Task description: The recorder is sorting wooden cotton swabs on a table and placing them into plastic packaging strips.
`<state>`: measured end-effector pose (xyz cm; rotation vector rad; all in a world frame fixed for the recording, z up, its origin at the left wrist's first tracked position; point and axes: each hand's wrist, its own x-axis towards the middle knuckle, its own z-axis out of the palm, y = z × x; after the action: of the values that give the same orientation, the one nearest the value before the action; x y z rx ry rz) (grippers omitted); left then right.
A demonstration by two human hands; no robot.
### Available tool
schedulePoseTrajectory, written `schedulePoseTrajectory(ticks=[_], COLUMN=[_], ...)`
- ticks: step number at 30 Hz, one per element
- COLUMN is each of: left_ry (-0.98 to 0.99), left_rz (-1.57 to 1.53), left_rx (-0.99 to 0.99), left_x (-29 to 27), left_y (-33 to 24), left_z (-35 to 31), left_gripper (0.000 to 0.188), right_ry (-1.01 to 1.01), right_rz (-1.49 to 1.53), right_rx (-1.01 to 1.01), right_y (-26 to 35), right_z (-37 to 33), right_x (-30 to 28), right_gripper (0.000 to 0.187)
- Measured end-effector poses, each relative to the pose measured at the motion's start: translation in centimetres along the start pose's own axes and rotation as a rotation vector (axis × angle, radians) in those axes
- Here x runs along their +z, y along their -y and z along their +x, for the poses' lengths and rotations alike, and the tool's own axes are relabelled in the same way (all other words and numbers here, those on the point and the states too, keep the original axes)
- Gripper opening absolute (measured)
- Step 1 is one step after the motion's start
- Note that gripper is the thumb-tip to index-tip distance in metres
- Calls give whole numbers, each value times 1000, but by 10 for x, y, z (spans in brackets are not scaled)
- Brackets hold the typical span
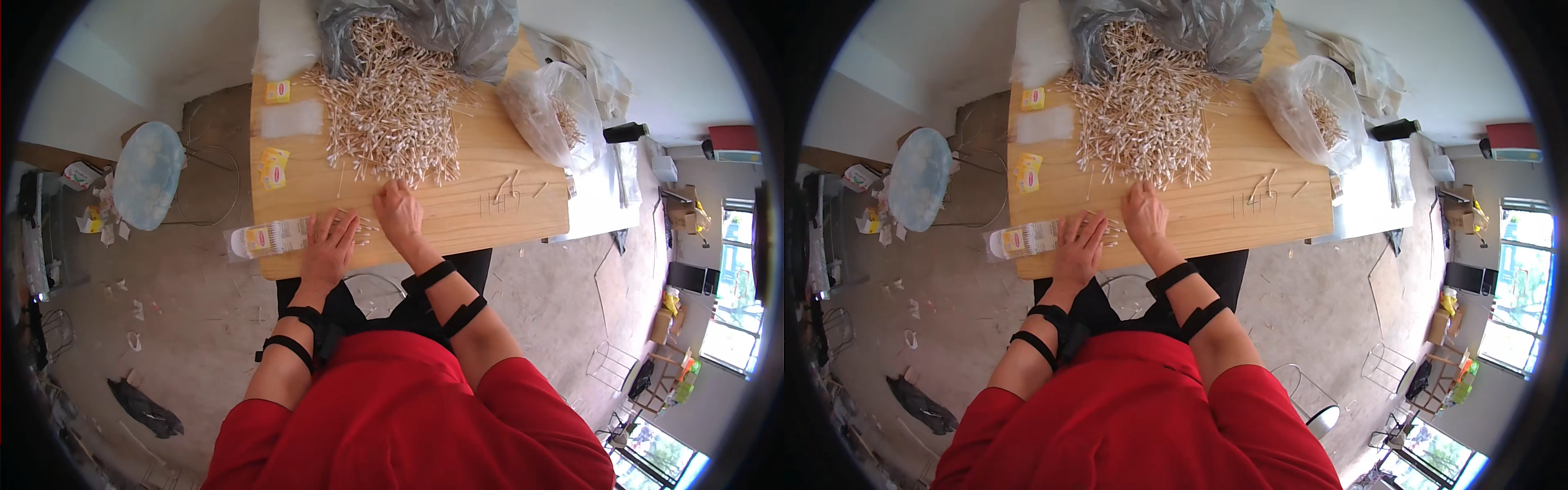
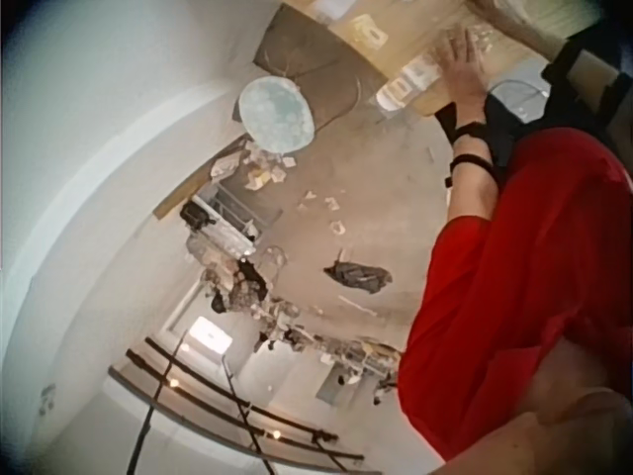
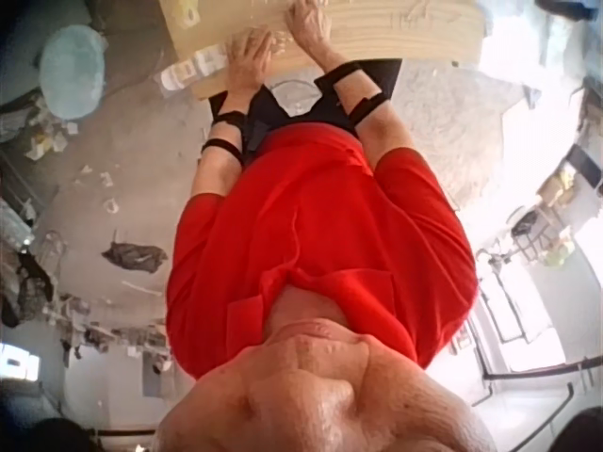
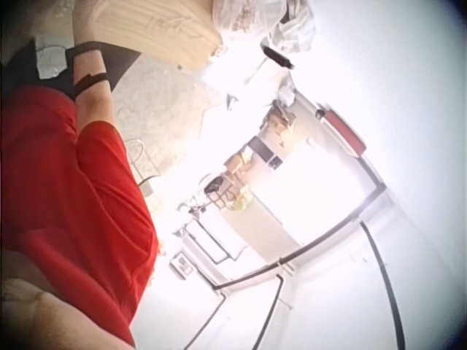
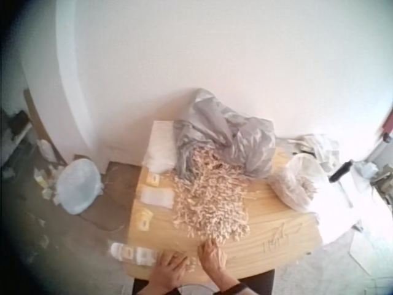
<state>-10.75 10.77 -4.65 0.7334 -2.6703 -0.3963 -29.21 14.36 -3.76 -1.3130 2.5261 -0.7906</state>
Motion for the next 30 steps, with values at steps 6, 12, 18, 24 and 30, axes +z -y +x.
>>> schedulePoseTrajectory(ticks=[6, 12, 18, 24, 30], left_ry=[-15, -37, 0, 16, 18], left_rz=[8, 16, 21, 28, 40], left_rx=[-13, 0, -16, -9, -11], left_x=[5, 9, 4, 4, 3], left_y=[4, 4, 3, 3, 2], left_z=[-5, -4, -5, -4, -4], left_gripper=[38, 24, 40, 49, 51], right_ry=[102, -58, 190, 65, -54], right_rz=[98, 61, 228, 384, 307], right_rx=[6, 37, -137, -156, -213], right_y=[36, 56, 21, 9, 16], right_z=[2, 21, 7, 4, -18], right_x=[28, 47, 20, 8, 16], right_gripper=[17, 17, 13, 15, 13])
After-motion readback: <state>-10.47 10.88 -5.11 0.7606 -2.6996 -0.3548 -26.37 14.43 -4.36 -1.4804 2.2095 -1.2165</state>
